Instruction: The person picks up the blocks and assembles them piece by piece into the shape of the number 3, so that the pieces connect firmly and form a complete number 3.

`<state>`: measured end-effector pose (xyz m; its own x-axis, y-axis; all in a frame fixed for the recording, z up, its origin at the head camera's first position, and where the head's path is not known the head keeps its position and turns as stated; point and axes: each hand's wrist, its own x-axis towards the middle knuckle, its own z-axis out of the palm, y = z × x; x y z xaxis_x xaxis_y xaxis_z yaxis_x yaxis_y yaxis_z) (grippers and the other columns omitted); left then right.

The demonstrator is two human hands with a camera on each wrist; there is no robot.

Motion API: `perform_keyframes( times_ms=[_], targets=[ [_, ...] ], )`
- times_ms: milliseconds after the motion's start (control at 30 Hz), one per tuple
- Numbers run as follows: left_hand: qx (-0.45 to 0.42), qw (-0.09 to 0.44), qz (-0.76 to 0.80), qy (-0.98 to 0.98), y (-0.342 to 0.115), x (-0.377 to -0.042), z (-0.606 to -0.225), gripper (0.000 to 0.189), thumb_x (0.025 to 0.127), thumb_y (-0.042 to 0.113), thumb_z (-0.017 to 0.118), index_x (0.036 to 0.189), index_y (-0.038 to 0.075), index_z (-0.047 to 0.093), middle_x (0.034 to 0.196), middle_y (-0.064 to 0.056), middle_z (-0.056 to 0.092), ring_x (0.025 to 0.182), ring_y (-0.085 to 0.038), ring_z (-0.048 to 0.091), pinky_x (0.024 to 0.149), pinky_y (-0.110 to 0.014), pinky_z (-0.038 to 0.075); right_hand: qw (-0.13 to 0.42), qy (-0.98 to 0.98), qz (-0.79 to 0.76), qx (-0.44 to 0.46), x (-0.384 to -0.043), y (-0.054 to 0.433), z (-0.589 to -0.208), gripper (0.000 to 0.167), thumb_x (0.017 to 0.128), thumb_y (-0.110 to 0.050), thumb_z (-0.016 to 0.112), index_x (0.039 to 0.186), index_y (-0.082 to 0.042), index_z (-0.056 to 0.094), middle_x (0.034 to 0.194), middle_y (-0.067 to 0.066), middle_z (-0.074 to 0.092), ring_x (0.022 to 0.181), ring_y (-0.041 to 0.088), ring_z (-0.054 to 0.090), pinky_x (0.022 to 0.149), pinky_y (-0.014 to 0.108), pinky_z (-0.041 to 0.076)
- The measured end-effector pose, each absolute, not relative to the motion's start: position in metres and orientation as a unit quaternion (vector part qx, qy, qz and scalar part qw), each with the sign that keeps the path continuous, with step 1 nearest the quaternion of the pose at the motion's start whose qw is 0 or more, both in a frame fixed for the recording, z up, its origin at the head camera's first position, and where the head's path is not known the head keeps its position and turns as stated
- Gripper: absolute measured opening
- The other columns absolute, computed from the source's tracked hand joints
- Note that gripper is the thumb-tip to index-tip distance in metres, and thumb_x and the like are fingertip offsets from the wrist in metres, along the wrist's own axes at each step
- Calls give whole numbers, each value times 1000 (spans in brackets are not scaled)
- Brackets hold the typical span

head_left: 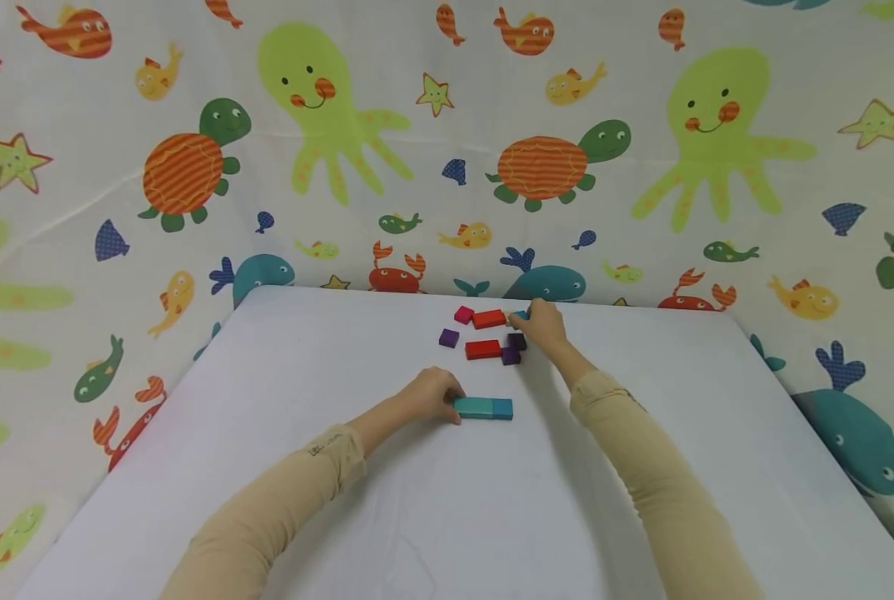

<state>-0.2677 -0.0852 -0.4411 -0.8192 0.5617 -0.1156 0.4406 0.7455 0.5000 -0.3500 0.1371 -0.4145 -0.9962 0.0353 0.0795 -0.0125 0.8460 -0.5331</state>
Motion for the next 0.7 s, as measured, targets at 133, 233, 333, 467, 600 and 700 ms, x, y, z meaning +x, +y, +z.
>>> perform_keyframes(
  times_ms=[133,233,333,467,600,700],
  targets=[
    [266,134,234,926,-87,-266,-444,40,73,21,81,107,4,71,97,-7,71,81,-13,57,76,-25,52,14,-967,253,31,-340,138,-411,34,90,-27,61,96,7,59,77,14,58,67,20,50,57,22,43],
    [265,134,229,927,-88,-265,-444,40,73,21,81,108,5,71,96,-6,70,81,-13,56,76,-24,52,2,-969,240,58,-334,141,-409,30,89,-22,60,95,8,60,76,15,60,65,20,51,58,24,46],
    [271,130,226,927,-88,-266,-444,39,73,20,81,107,5,71,96,-6,70,81,-13,56,77,-25,51,-1,-972,227,66,-329,145,-407,27,87,-20,61,95,7,60,79,15,62,67,20,52,62,26,49],
    [276,128,229,925,-86,-267,-443,39,74,20,80,108,5,70,97,-6,70,83,-13,56,78,-26,51,3,-976,204,70,-324,153,-405,29,85,-19,64,97,6,60,84,16,65,69,20,53,69,31,52],
    [275,131,229,925,-84,-267,-442,39,74,20,80,108,5,70,96,-6,70,82,-13,55,77,-25,51,-1,-976,200,90,-318,158,-403,31,84,-17,64,101,8,59,87,19,65,71,22,55,74,35,55],
    [273,131,231,925,-83,-266,-442,39,74,20,81,108,4,70,95,-6,70,80,-13,55,76,-25,51,-17,-973,205,102,-312,160,-402,34,84,-17,65,105,8,58,90,19,66,73,22,55,76,34,55]
  ],
)
